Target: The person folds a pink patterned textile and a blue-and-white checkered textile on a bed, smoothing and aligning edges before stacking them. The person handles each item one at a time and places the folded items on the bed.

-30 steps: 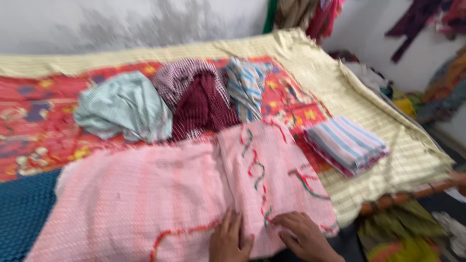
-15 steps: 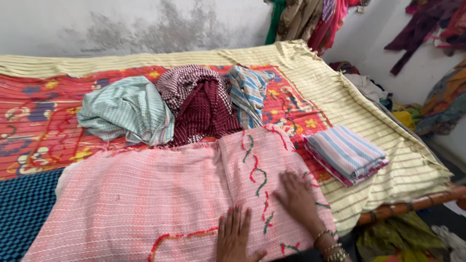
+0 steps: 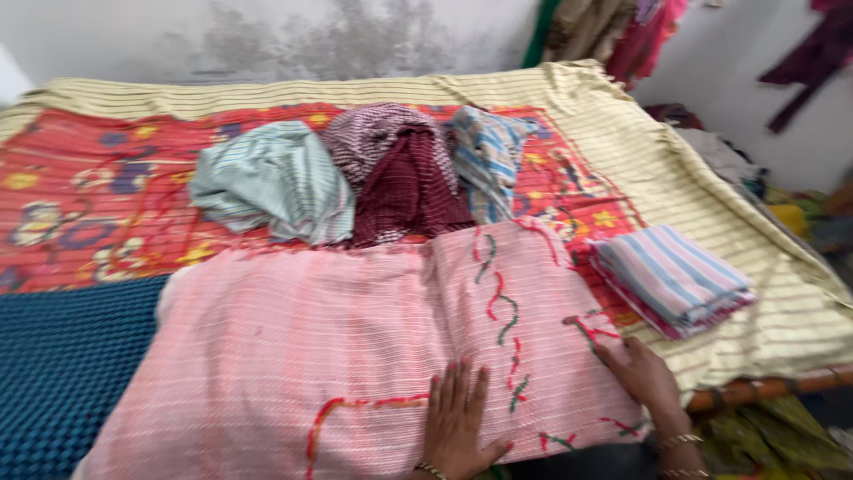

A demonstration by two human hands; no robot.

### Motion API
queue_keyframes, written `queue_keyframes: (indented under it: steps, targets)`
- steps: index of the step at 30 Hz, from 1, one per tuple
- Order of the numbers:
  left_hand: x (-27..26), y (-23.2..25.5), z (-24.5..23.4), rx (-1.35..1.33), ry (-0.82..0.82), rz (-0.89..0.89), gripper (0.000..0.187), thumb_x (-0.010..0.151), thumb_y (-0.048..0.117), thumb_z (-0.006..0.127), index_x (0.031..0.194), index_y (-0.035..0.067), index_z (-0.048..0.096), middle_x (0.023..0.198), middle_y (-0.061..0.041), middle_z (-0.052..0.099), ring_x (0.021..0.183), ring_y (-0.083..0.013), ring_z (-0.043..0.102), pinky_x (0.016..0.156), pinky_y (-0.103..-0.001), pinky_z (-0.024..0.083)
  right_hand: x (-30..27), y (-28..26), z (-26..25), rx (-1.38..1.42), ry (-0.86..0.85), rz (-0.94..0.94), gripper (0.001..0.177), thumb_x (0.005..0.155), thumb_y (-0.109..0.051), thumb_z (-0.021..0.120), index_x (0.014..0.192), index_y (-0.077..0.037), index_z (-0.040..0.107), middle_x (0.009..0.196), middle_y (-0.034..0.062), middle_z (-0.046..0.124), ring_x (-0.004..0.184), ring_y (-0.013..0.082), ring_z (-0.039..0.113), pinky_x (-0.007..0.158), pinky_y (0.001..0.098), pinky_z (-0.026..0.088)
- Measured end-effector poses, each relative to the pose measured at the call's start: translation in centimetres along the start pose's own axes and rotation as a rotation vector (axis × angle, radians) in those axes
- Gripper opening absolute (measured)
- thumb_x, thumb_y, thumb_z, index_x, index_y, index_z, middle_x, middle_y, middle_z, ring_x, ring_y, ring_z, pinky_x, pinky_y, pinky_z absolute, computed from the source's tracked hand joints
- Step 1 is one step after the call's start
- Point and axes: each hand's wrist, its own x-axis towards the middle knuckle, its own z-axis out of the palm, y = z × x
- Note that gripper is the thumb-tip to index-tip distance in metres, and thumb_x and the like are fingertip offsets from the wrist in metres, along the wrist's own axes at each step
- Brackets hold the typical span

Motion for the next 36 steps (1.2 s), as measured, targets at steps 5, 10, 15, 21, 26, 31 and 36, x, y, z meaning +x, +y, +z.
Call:
queue_keyframes:
  steps: [5,10,15,21,26,31,36]
  targets:
    - [-0.2,-1.0,0.6,-0.006,-0.005,0.031,0.129,0.079,0.063,0.081,0.167,0.003,0.007,0.171,-0.028,0.004,0.158,-0.0439,0.002,0.124,-0.057,-0.003,1.9,1.4,1.0,0.297,-0.252,0.041,0.073,0.074,-0.052,0.08,0.12,0.004,0.071,0.106,0.0237,0.08,0.095,0.034,0.078,0.087,0.0453,0.059]
    - [-0.9,-2.0,0.4,-0.131,-0.079,0.058,0.127,0.08,0.07,0.077,0.165,0.002,0.012,0.169,-0.032,0.007,0.157,-0.0464,0.003,0.123,-0.057,-0.001,1.6,-3.1,-1.6,0.897,-0.447,0.003,0.073,0.071,-0.029,0.083,0.134,0.001,0.06,0.116,0.0183,0.074,0.097,0.0277,0.07,0.082,0.0462,0.057]
    - [-2.5,-3.9,-4.2,-0.789,-0.175,-0.017,0.101,0.091,0.071,0.061,0.164,0.006,0.032,0.171,-0.023,0.03,0.16,-0.0348,0.026,0.129,-0.05,0.022,0.6,-13.4,-6.8,0.973,-0.486,-0.146,0.069,0.076,-0.025,0.077,0.137,0.0,0.058,0.125,0.0166,0.071,0.108,0.0259,0.069,0.092,0.0407,0.056]
    - [-4.8,-4.8,-9.0,-1.356,0.056,-0.211,0.093,0.092,0.066,0.057,0.163,0.014,0.025,0.166,-0.013,0.036,0.15,-0.0254,0.039,0.12,-0.042,0.036,-2.0,-28.2,-4.4,0.719,-0.37,-0.683,0.095,0.081,-0.021,0.086,0.159,0.001,0.036,0.165,0.0217,0.029,0.154,0.0309,0.018,0.121,0.0414,0.019]
    - [-8.8,-8.9,-11.0,-1.697,0.492,-0.408,0.086,0.092,0.061,0.052,0.162,0.02,0.025,0.157,-0.007,0.046,0.125,-0.0263,0.051,0.102,-0.044,0.044,-9.5,-39.0,3.5,0.797,-0.751,-0.892,0.107,0.076,-0.028,0.084,0.16,-0.002,0.024,0.164,0.0226,0.035,0.142,0.0287,0.042,0.111,0.0378,0.042]
    - [-11.3,-13.6,-12.0,-1.622,0.77,-0.63,0.073,0.098,0.045,0.058,0.157,0.006,0.04,0.15,-0.009,0.053,0.134,-0.0225,0.054,0.11,-0.039,0.042,-17.8,-41.8,9.0,0.598,-0.944,-0.897,0.092,0.087,-0.033,0.076,0.163,-0.009,0.029,0.126,0.0245,0.068,0.067,0.0111,0.068,0.061,0.0269,0.057]
    - [-10.7,-13.7,-12.7,-1.53,0.711,-0.634,0.068,0.091,0.038,0.063,0.151,0.011,0.042,0.141,-0.016,0.058,0.123,-0.0272,0.059,0.101,-0.042,0.049,-17.8,-39.3,10.1,0.91,-1.041,-0.808,0.076,0.09,-0.017,0.072,0.157,-0.01,0.039,0.121,0.0135,0.064,0.075,0.0141,0.064,0.062,0.0303,0.055]
